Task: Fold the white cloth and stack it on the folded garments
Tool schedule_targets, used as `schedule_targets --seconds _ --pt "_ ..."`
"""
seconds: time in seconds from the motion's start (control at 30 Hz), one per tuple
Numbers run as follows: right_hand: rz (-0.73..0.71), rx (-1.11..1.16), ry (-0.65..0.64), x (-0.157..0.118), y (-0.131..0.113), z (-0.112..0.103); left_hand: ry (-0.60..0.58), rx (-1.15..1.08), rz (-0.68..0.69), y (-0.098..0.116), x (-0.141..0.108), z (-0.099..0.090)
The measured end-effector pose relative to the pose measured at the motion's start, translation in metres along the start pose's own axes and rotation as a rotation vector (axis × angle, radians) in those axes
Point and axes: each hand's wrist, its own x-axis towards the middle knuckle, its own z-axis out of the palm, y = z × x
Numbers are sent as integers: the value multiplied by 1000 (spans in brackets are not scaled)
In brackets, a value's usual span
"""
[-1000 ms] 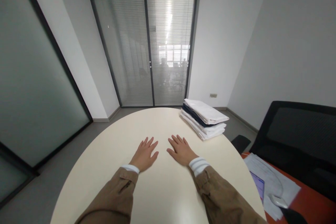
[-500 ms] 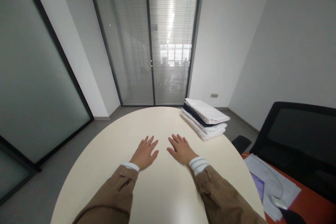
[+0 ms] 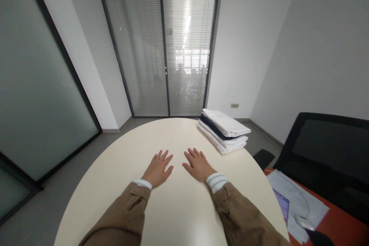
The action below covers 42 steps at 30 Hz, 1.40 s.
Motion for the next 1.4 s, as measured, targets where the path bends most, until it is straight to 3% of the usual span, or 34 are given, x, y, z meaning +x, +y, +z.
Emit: schedule_targets --seconds 0.5,0.63,0.73,0.9,0.97,1.03,1.1,1.17,1.27,1.4 --pt "-6 -48 43 2 -3 3 -4 -22 -6 -4 0 -1" --pt "-29 -64 130 8 -3 -14 -5 -28 -13 -4 -1 -2" --pt "50 -72 325 16 4 -47 1 -49 -7 -5 -1 -1" --pt "319 -137 907 14 31 -107 27 -79 -4 -10 -1 2" --pt "477 -176 986 9 43 -116 28 -85 -5 -10 -1 2" --pt "567 -178 915 4 55 -116 28 -84 -5 -10 -1 2" --pt "577 -139 811 1 64 -115 27 -82 -6 -9 -1 0" --pt "579 -90 817 -3 68 -118 27 -80 -8 -8 -2 -1" --pt "535 -21 1043 -11 58 -135 47 -84 -11 -6 -2 -1" --pt "276 189 1395 -23 21 -169 196 -188 17 4 0 -4"
